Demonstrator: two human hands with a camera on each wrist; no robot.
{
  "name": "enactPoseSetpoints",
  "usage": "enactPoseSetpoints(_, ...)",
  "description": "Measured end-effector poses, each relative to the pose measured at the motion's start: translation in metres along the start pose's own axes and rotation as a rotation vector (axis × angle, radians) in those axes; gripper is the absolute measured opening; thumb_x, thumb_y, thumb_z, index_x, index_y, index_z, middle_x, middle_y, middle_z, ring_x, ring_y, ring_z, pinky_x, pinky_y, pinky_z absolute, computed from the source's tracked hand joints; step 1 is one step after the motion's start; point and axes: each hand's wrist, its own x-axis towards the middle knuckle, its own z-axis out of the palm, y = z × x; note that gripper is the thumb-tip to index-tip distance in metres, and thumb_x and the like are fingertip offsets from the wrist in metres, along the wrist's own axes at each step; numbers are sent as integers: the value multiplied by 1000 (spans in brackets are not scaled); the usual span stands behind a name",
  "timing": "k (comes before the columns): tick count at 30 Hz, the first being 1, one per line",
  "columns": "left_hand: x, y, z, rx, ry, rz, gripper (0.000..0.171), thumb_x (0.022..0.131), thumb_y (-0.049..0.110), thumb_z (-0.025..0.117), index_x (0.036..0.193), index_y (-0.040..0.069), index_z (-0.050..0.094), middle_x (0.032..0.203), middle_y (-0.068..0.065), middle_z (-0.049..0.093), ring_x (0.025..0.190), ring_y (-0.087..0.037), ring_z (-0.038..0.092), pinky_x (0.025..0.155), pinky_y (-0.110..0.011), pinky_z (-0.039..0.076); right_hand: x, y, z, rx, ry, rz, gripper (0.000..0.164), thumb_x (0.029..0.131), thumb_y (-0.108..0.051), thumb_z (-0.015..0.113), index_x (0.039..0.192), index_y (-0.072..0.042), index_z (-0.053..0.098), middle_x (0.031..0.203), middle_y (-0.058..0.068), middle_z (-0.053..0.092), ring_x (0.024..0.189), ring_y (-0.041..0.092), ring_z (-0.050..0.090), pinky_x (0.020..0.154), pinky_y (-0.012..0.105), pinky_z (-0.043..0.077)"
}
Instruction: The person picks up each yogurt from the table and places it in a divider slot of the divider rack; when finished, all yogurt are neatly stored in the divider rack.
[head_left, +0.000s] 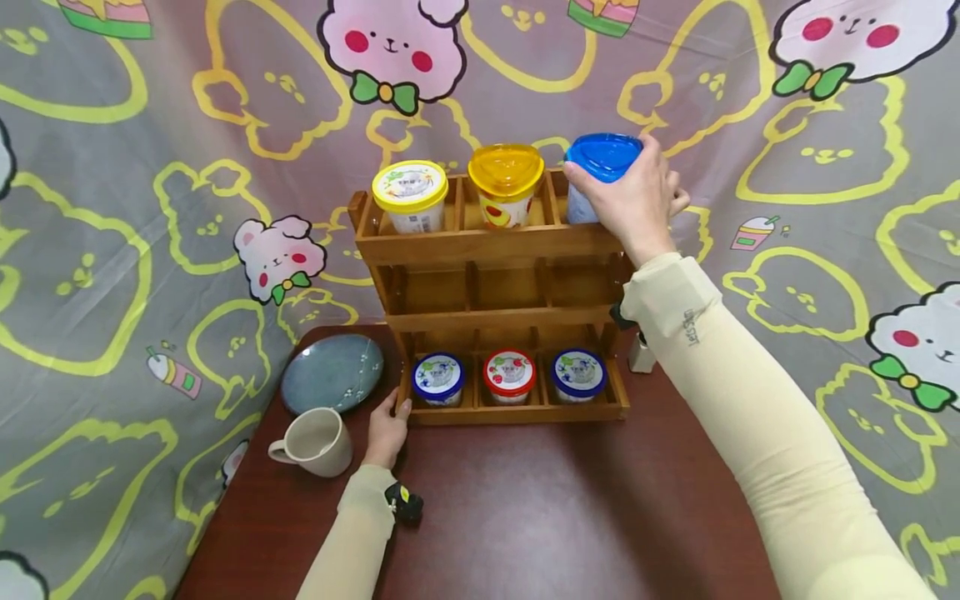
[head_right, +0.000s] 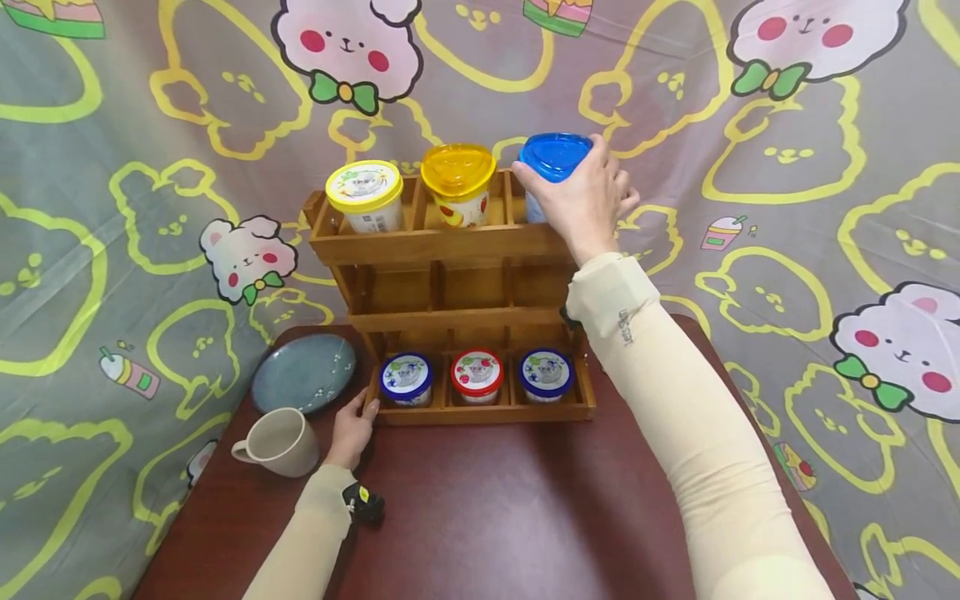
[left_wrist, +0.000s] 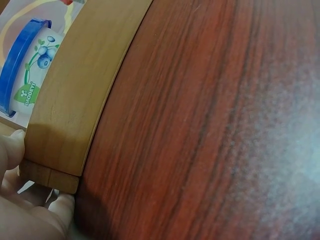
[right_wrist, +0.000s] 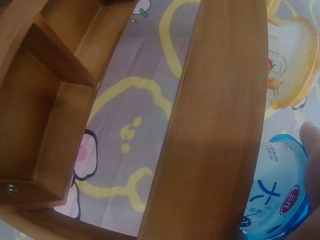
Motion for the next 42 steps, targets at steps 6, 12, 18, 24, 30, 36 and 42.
enactPoseSetpoints(6, 6, 0, 3, 3, -9, 2, 51, 104, 14, 52, 150, -1, 37, 149, -25, 41, 137, -37, 38, 114, -49, 30, 0, 3, -2, -23, -32, -35, 124, 65, -88, 59, 159, -27, 4, 162, 4, 22, 141, 33, 20, 107, 56, 9)
enactPoseSetpoints(12, 10, 3, 1, 36, -33, -2, 52, 104, 15, 52, 150, -3, 37, 148, -26, 42, 137, -38, 38, 114, -50, 29, -6, 7, -20, -33, -12, -68, 115, 74, -85, 53, 159, -26, 4, 160, 5, 24, 142, 33, 18, 107, 57, 6)
enactPoseSetpoints(18, 10, 13, -8, 62, -47, -27, 51, 103, 15, 52, 148, -6, 39, 149, -27, 40, 138, -40, 35, 114, -52, 28, -24, 20, -51, -13, 78, -159, 98, 83, -77, 52, 159, -24, 18, 154, 11, 33, 141, 32, 19, 106, 54, 5)
enactPoseSetpoints(24, -3, 36, -21, 82, -60, -1, 51, 104, 17, 49, 148, -7, 37, 152, -26, 37, 139, -39, 33, 114, -52, 29, -55, 58, -68, 4, 118, -256, 92, 85, -72, 57, 156, -19, 30, 148, 15, 39, 138, 34, 24, 102, 58, 8)
enactPoseSetpoints(30, -27, 80, -48, 252, -84, 185, 53, 106, 31, 47, 148, -1, 42, 146, -23, 47, 131, -36, 47, 108, -49, 38, -86, 102, -63, 55, 70, -297, 80, 92, -58, 60, 154, -14, 36, 144, 19, 42, 133, 43, 29, 100, 64, 13)
enactPoseSetpoints(36, -62, 122, -71, 402, -84, 438, 56, 105, 39, 46, 149, 3, 43, 151, -23, 40, 138, -40, 36, 108, -56, 36, -122, 155, -56, -26, -41, -285, 76, 95, -49, 62, 155, -14, 33, 147, 28, 35, 133, 52, 26, 96, 74, 14)
enactPoseSetpoints(42, -88, 133, -83, 505, -81, 575, 66, 101, 40, 55, 155, 10, 32, 156, -21, 32, 141, -44, 25, 109, -65, 25, -150, 206, -55, -126, -135, -265, 74, 96, -41, 65, 156, -13, 31, 145, 33, 31, 129, 59, 24, 92, 76, 14)
